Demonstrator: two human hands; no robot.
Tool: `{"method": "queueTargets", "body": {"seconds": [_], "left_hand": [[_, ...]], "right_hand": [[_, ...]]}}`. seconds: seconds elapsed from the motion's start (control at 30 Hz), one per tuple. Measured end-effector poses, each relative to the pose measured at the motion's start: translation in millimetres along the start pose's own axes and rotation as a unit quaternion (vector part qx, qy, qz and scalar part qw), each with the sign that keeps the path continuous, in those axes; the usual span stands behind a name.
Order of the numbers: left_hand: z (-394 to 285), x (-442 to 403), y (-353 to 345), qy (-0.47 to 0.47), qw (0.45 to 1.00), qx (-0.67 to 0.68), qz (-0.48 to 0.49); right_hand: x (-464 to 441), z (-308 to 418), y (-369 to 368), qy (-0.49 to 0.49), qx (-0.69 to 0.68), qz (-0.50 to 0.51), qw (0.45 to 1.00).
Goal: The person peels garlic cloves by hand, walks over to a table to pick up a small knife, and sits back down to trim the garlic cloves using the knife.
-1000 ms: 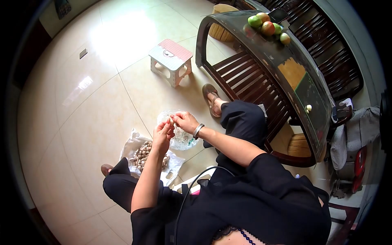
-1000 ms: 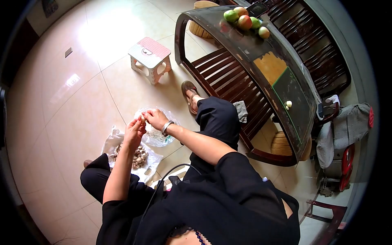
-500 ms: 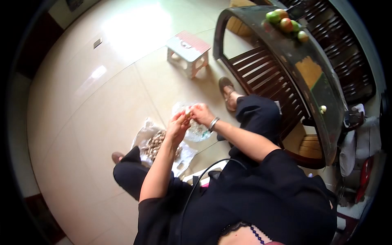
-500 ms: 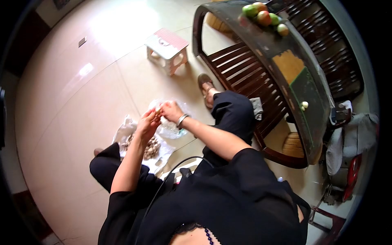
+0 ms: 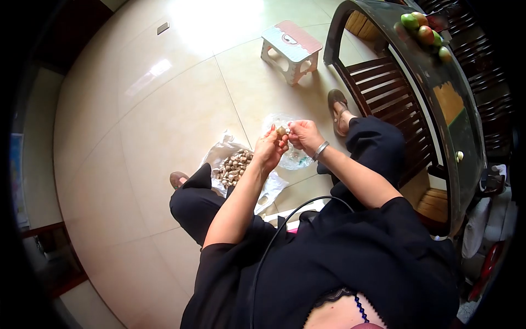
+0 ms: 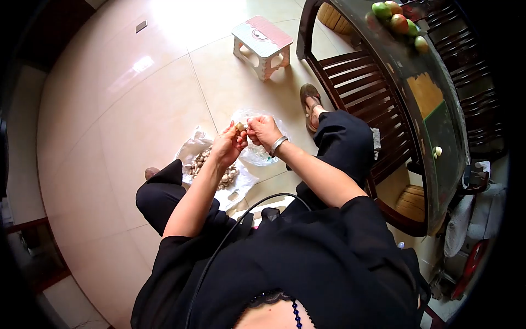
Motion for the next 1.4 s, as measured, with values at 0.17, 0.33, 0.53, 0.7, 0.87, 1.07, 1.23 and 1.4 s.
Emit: {"method": "queueTargets", "body": {"seconds": [0.17, 0.33, 0.53, 0.7, 0.87, 1.07, 1.23, 1.4], "left_hand": [[-4.8, 2.3, -5.7, 0.001, 0.997, -0.073, 0.026], [-10.7, 1.0, 1.8, -0.051, 0.972, -0.226, 0.024], [-7.4, -11.7, 21.5, 0.003, 0.999, -0.03, 0.016], [-2.6, -5.5, 18.3, 0.04, 0.999, 0.006, -0.009], [-4.5, -3.0, 13.7, 0.044, 0.999, -0.008, 0.017], [-3.4, -5.2, 9.5, 0.053, 0.998, 0.016, 0.03], [0.8, -5.8, 6.2, 0.067, 0.997, 0.021, 0.032], [1.2, -7.7, 7.8, 0.064, 0.998, 0.019, 0.021]], "right_hand": [[-1.1, -1.1, 4.2, -0.006, 0.03, 0.003, 1.0], [1.7, 5.3, 7.6, -0.03, 0.016, 0.006, 0.999], [-1.2, 4.2, 18.6, -0.035, 0.063, -0.042, 0.996], [-3.7, 12.2, 35.4, 0.093, 0.523, -0.13, 0.837], [-20.9, -6.9, 59.0, 0.069, 0.597, -0.131, 0.788], [-31.9, -18.6, 71.8, -0.048, 0.592, -0.109, 0.797], [-25.9, 0.5, 52.6, 0.031, 0.671, -0.112, 0.732], [-18.3, 21.9, 25.5, 0.245, 0.474, -0.12, 0.837]]}}
Point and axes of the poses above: each hand's wrist, its own x-axis away from the middle knuckle, its own y-axis out of the back of the hand, z = x × y, the point moved 5 cm from there along -x, towards the middle knuckle, and after that the axes turned 5 degrees about -x, right-handed, at the moved point
